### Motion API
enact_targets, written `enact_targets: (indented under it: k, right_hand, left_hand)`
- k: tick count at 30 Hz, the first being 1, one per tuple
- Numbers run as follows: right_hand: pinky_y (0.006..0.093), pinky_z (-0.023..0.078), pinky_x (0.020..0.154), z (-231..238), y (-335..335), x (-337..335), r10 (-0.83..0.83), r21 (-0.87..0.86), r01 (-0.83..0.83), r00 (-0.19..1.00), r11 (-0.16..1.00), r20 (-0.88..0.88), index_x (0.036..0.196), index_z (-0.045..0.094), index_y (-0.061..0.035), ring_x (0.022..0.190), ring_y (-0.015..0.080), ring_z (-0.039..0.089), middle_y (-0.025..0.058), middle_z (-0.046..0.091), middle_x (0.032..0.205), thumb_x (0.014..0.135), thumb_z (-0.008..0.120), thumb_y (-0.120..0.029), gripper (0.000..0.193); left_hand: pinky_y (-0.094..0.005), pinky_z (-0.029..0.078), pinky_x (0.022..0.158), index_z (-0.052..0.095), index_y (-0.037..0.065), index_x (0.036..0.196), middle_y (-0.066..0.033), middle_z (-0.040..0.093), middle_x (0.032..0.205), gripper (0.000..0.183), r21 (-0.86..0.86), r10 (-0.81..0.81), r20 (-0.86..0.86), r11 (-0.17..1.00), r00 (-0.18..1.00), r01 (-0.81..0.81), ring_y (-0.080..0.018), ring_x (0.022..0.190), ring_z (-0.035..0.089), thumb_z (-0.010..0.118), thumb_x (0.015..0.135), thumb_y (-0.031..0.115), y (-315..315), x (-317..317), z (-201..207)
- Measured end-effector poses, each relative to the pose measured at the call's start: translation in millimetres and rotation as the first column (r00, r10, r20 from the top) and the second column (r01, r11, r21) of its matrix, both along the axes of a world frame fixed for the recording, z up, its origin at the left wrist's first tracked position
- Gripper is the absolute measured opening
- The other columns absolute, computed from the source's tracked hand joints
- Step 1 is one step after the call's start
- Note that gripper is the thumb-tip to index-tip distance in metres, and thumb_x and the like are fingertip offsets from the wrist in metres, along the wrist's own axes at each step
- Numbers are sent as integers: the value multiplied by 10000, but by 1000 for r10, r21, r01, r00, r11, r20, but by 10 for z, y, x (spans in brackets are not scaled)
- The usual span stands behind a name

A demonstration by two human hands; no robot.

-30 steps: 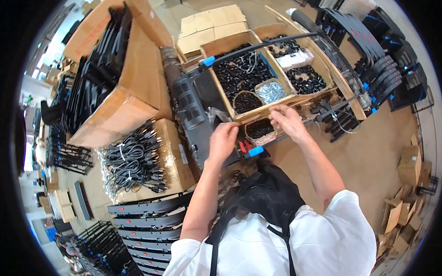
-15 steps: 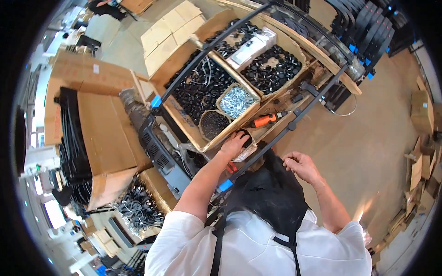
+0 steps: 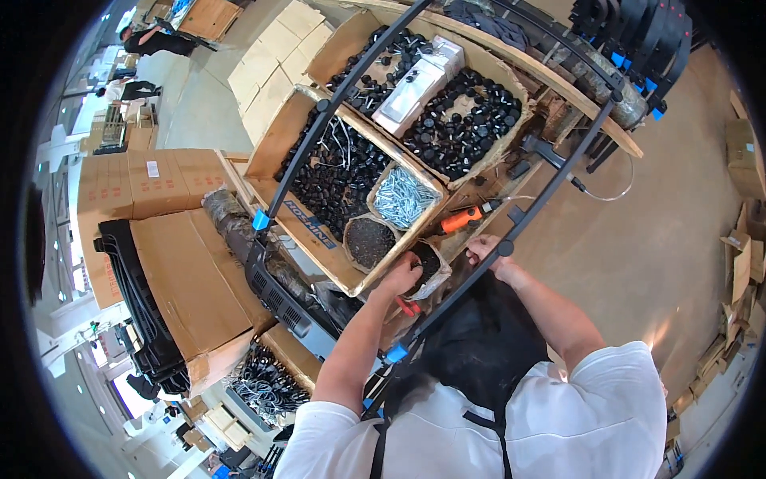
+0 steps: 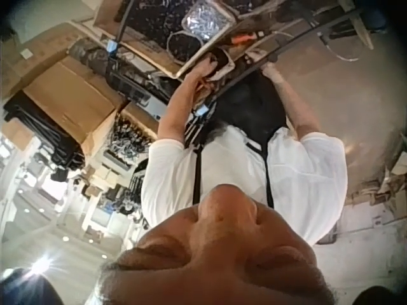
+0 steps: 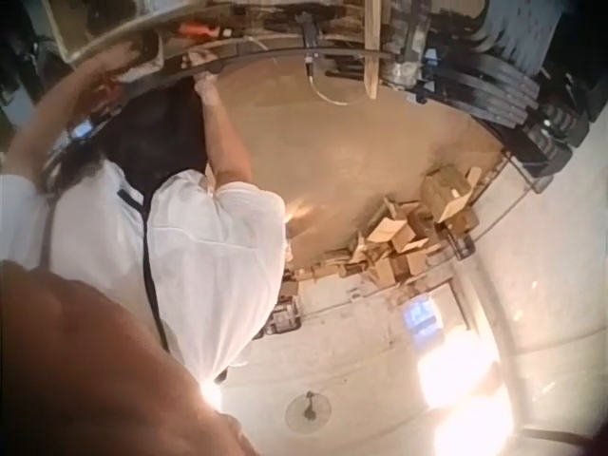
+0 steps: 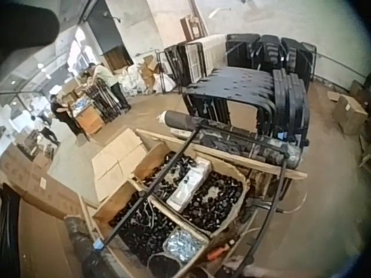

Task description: Assembling components of what appears to be sports or fitness equipment using an electric screwdriver.

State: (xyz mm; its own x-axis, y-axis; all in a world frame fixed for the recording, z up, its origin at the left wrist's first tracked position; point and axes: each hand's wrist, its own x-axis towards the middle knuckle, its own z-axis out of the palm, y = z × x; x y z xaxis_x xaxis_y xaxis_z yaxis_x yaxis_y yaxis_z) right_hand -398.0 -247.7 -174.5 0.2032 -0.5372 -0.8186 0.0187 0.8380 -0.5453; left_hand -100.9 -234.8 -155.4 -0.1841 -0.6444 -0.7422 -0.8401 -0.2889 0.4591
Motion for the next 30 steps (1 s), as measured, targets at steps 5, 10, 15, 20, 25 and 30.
enact_targets:
  k: [5, 10, 15, 20, 25, 30]
  right_hand:
    - [314, 602, 666, -180, -317, 508, -197, 114, 184, 973, 976, 119, 1123, 671, -23, 778, 157, 701, 54, 708, 958, 1028, 681, -256, 251]
    - [362, 647, 660, -382, -440, 835, -498, 255, 497, 865, 830, -66, 1134, 718, -10, 771, 212, 717, 89, 724, 1001, 1006, 730, -265, 285]
    - [412, 632, 638, -470, -503, 1060, -543, 121, 567, 820, 815, -182, 1002, 712, -26, 704, 228, 682, 80, 718, 955, 926, 778, -229, 227]
    - [346, 581, 593, -463, -478, 900, -594, -75, 589, 801, 805, -76, 963, 685, -111, 730, 153, 669, 17, 694, 827, 910, 756, -237, 154]
    - [313, 522, 553, -398, -528, 171, -581, 303, 499, 741, 812, 337, 1086, 658, -157, 689, 162, 649, 7, 701, 873, 958, 706, -351, 237]
    - [403, 626, 697, 239, -18, 85, -498, 88, 503, 790, 860, 357, 1288, 642, -179, 886, 201, 715, 29, 712, 1012, 981, 691, -297, 333]
  left_hand:
    - [-364, 473, 618, 631, 54, 1133, -50, 600, 815, 326, 370, 556, -148, 798, 818, -475, -176, 643, 557, 520, 1042, 347, 91, 79, -232]
    - [-234, 355, 511, 579, 155, 1041, 37, 517, 789, 227, 644, 791, -218, 557, 572, -525, -84, 613, 474, 489, 1113, 351, 78, 96, -129]
    - [-257, 354, 518, 606, 136, 961, 28, 519, 747, 211, 761, 895, -260, 421, 362, -493, -118, 627, 533, 540, 1058, 311, 115, 227, -35]
    - [-309, 432, 641, 607, 144, 962, 8, 540, 790, 203, 832, 904, -362, 424, 228, -359, -176, 776, 603, 560, 1057, 317, 144, 229, 65]
    - [-324, 576, 791, 634, 68, 1120, -65, 688, 1089, 237, 789, 844, -511, 536, 166, -300, -181, 964, 689, 526, 1131, 279, 90, 127, 376]
    - [-332, 564, 862, 681, 24, 1196, -54, 688, 1097, 267, 710, 781, -596, 622, 187, -331, -177, 1023, 680, 581, 1100, 251, 142, 261, 610]
